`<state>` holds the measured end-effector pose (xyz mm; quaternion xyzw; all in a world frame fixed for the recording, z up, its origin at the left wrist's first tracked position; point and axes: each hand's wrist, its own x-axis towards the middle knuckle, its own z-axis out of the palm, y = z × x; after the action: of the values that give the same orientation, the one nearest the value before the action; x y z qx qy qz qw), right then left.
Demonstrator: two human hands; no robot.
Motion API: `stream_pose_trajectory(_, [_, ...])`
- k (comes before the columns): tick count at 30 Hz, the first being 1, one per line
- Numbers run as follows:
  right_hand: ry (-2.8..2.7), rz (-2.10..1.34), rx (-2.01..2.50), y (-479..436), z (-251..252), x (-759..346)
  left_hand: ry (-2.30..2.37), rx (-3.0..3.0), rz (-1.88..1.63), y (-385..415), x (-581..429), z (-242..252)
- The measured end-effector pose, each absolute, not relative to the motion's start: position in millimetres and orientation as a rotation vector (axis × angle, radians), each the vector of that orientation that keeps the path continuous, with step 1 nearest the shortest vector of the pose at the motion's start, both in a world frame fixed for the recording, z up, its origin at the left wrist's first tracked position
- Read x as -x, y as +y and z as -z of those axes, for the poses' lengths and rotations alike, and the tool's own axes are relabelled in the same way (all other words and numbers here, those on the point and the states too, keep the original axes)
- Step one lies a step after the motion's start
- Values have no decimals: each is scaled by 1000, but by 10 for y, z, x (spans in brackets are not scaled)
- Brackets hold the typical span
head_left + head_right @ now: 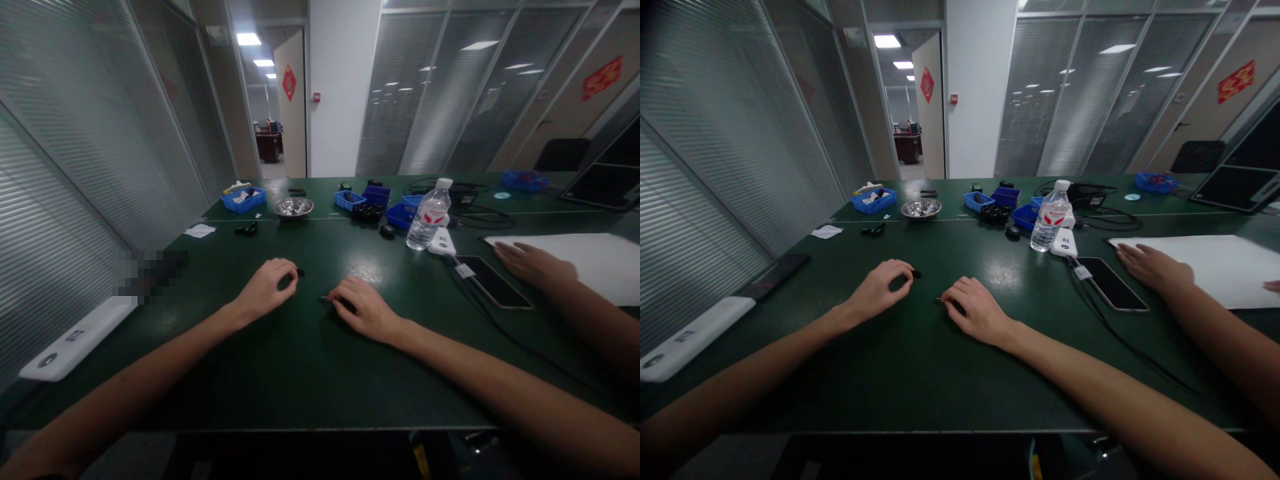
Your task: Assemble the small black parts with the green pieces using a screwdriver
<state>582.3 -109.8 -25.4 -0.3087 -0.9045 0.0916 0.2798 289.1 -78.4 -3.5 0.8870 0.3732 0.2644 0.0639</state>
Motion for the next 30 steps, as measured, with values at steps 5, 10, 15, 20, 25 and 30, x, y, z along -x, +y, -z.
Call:
stream_pose_trajectory(5, [-2431, -273, 836, -1095, 240, -5825, 1810, -2629, -849, -215, -2088, -92])
stream_pose_trajectory(10, [-2439, -266, 841, -1094, 237, -5819, 2409, -2520, -613, 31, -1333, -1])
stream_pose_trajectory(15, [-2442, -268, 830, -1087, 243, -5824, 2576, -2464, -384, 97, -1010, 234])
stream_pose_trajectory(20, [-2442, -266, 818, -1085, 246, -5837, 2588, -2326, -323, 167, -928, 320])
stream_pose_trajectory(25, [-2444, -251, 811, -1097, 233, -5853, 2578, -2313, -576, 160, -944, 292])
stream_pose_trajectory(30, [-2447, -261, 808, -1109, 224, -5860, 2401, -1962, -1212, 190, -920, 247])
